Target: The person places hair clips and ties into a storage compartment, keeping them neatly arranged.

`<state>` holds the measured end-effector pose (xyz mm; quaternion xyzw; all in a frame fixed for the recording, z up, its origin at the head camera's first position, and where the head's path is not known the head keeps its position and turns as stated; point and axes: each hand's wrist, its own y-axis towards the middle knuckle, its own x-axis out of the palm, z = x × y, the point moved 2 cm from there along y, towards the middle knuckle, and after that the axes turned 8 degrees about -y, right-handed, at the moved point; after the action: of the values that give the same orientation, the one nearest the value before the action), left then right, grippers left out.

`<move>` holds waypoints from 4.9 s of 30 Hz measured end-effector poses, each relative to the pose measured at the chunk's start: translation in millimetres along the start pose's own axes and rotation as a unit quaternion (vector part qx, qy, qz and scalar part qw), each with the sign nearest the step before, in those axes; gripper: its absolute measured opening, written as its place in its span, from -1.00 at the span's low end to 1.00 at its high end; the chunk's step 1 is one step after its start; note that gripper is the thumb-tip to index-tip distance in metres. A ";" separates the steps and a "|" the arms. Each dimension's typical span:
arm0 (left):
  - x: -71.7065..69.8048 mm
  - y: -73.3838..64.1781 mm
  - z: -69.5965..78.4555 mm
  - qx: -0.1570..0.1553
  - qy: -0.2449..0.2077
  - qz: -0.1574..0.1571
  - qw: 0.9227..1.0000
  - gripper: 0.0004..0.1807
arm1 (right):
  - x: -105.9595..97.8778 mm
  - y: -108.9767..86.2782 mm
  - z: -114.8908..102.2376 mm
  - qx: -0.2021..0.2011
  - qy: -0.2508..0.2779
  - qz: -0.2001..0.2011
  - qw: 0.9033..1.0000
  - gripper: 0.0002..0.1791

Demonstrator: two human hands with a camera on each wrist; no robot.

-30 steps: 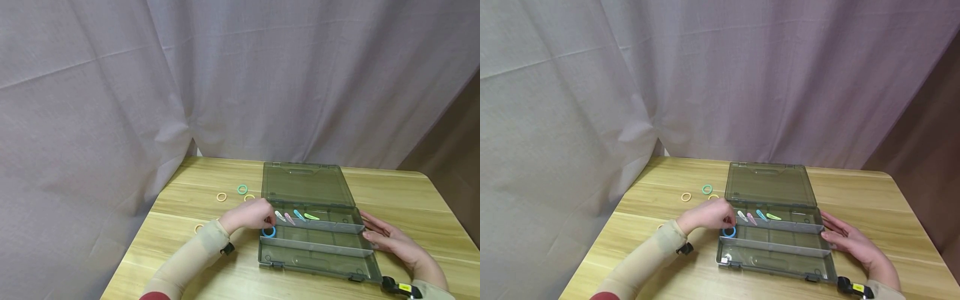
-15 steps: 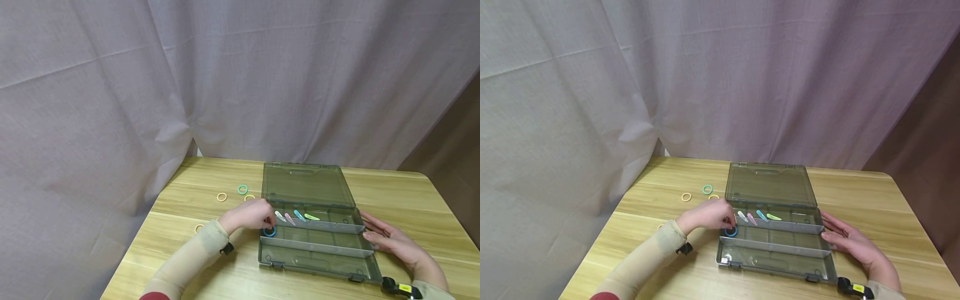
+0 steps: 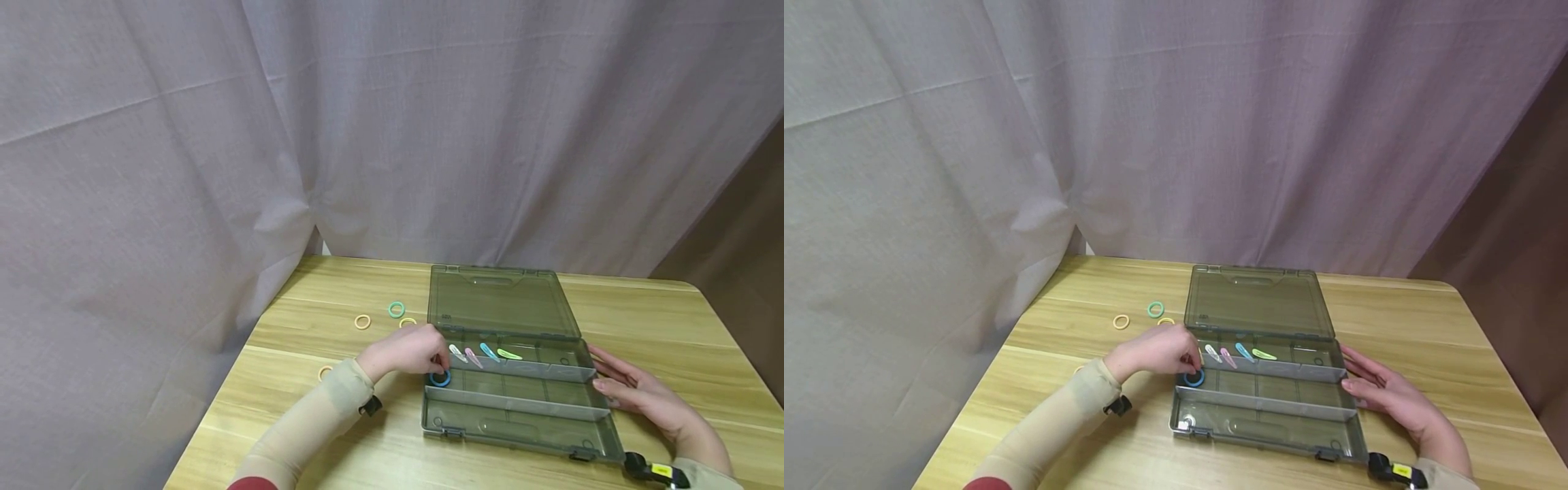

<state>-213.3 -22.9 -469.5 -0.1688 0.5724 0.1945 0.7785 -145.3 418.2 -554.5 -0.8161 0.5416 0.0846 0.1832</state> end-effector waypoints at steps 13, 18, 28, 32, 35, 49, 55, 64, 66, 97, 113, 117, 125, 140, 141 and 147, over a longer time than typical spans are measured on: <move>-1.3 -3.6 -12.1 0.036 -0.109 0.015 0.993 -0.95 | -1.2 -2.5 -2.8 0.010 -0.010 0.003 1.000 -0.21; -6.7 -24.5 -33.6 0.032 -0.221 0.056 0.973 -0.90 | -0.2 -1.0 -2.5 0.013 -0.012 0.001 1.000 -0.21; -3.1 -86.7 -85.2 -0.068 -0.277 0.101 0.953 -0.86 | 0.6 -0.8 -1.9 0.005 -0.005 0.005 1.000 -0.21; 2.7 -113.6 -103.5 -0.107 -0.298 0.088 0.945 -0.84 | 0.4 -0.7 -1.0 0.006 -0.011 0.005 1.000 -0.21; 6.0 -133.1 -114.9 -0.138 -0.322 0.087 0.933 -0.83 | 0.4 -0.6 -0.4 0.006 -0.013 0.005 1.000 -0.21; 9.1 -193.6 -132.2 -0.205 -0.341 0.064 0.915 -0.76 | -0.1 -0.9 -1.7 0.007 -0.018 0.005 1.000 -0.21; 9.9 -199.4 -131.3 -0.222 -0.325 0.052 0.918 -0.75 | -0.6 -2.5 -1.9 0.001 -0.015 0.006 1.000 -0.22; 11.5 -198.6 -129.5 -0.243 -0.324 0.060 0.912 -0.81 | 0.6 -1.6 -1.8 0.003 -0.015 0.010 1.000 -0.22; 12.1 -198.6 -129.9 -0.243 -0.318 0.062 0.914 -0.82 | 1.0 -1.5 -1.7 0.003 -0.015 0.010 1.000 -0.21; -0.7 -157.9 -114.3 -0.172 -0.314 0.113 0.927 -0.83 | 0.0 -1.1 -2.1 0.013 -0.013 0.008 1.000 -0.20; -2.5 -57.4 -45.7 -0.037 -0.269 0.121 0.955 -0.89 | 2.0 -0.8 -3.0 0.020 -0.017 0.010 1.000 -0.20; -3.3 -36.0 -30.7 -0.013 -0.254 0.111 0.961 -0.90 | 1.8 -1.5 -3.8 0.020 -0.020 0.011 1.000 -0.20; 0.6 0.6 -0.4 0.026 -0.188 0.081 0.978 -0.89 | 1.0 -1.9 -2.6 0.013 -0.017 0.010 1.000 -0.20; 15.7 30.3 22.3 0.022 0.001 0.047 0.999 -0.88 | 1.2 0.0 -1.3 0.009 -0.008 0.009 1.000 -0.20; 16.3 30.6 22.6 0.020 0.007 0.046 0.999 -0.89 | 1.0 0.2 -1.5 0.010 -0.008 0.008 1.000 -0.20; 17.2 29.4 25.2 0.009 0.025 0.037 0.999 -0.90 | 0.4 -0.1 -2.2 0.015 -0.013 0.009 1.000 -0.21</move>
<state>-202.5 16.7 -479.9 -0.1452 0.5996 0.2141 0.7573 -145.2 417.0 -552.6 -0.8071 0.5479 0.0886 0.2013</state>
